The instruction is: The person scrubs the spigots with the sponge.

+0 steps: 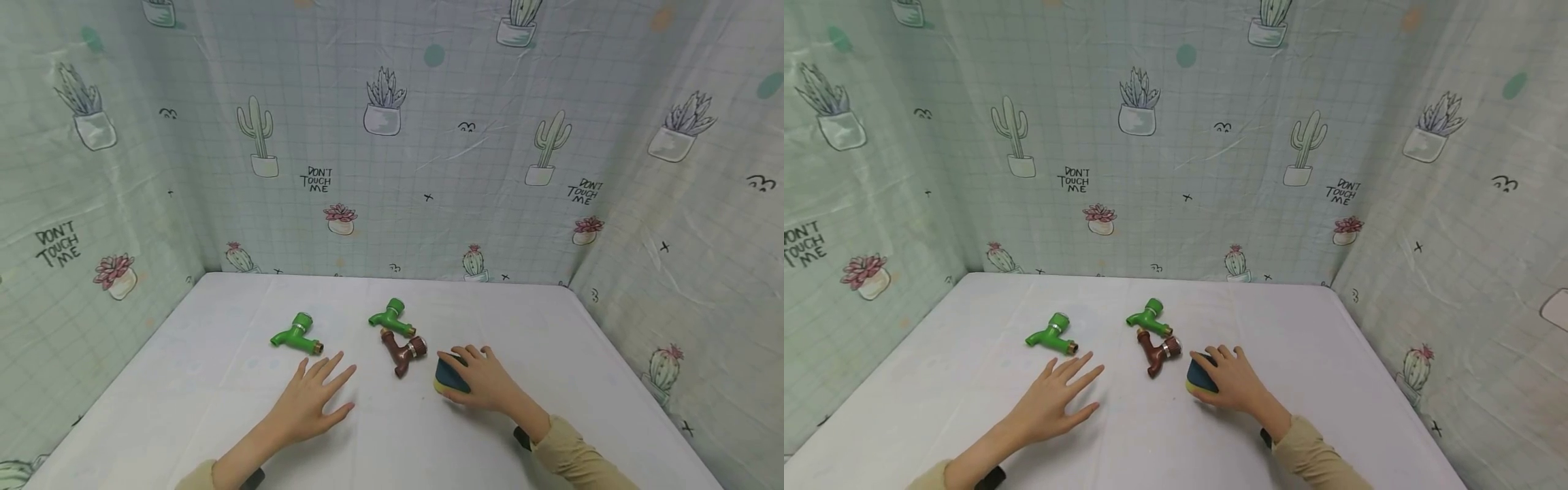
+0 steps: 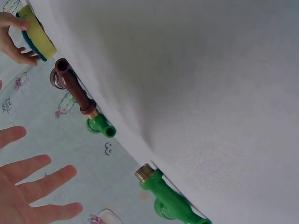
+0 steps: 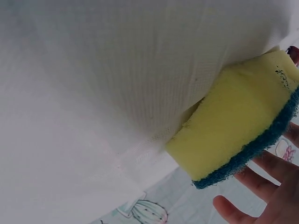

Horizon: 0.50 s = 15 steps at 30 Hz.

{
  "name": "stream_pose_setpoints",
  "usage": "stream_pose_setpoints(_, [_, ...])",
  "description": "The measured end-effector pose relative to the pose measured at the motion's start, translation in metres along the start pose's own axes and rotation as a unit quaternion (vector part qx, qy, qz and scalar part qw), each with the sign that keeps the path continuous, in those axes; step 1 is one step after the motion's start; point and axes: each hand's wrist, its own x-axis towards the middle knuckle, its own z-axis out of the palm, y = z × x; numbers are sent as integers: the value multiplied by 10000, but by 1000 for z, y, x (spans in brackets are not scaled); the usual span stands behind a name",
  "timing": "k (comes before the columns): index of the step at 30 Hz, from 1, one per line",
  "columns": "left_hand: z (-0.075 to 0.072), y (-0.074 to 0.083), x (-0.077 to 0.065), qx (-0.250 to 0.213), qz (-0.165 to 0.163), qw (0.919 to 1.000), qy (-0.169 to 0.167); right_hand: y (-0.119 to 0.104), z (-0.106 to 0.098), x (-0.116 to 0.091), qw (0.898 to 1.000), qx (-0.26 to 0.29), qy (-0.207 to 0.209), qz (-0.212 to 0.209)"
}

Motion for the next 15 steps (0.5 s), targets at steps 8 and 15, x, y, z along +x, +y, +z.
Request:
stream_pose_setpoints(8, [2, -3, 0, -4, -10, 9999, -103, 1, 4, 0, 9996, -267, -5, -45])
stream_pose_setpoints(15, [5, -7, 0, 105, 104, 9999, -5, 1, 6, 1, 9994, -332, -98, -47])
